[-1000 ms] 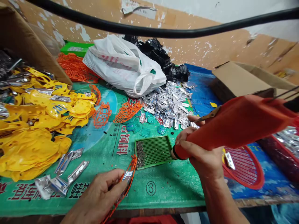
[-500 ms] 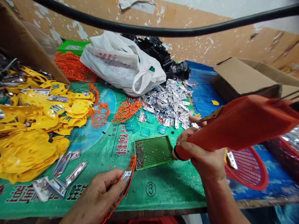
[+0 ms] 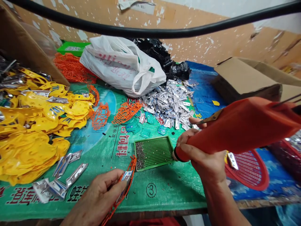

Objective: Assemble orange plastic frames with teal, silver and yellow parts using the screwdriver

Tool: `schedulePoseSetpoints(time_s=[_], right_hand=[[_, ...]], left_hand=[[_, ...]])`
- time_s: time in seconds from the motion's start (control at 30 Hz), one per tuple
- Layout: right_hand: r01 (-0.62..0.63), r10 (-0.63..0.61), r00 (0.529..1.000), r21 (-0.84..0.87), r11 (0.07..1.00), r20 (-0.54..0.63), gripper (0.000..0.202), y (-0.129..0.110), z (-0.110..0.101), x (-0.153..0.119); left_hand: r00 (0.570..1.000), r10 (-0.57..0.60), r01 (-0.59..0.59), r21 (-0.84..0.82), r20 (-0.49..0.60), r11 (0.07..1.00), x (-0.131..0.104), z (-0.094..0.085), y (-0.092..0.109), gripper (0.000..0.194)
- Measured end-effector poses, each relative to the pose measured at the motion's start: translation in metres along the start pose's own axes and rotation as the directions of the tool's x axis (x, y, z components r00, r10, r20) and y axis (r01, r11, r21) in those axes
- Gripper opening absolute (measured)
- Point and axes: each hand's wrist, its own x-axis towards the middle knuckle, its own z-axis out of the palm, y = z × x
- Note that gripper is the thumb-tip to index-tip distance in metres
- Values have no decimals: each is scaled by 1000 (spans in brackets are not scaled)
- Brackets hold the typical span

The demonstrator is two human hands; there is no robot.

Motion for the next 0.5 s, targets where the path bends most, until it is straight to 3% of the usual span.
schedulePoseSetpoints(time_s=[0.5], right_hand=[[-29,29,999,-32,999,20,23,-2,1,-2]], left_hand=[[996,61,-63,-31,-65,998,0,2,-2,40]])
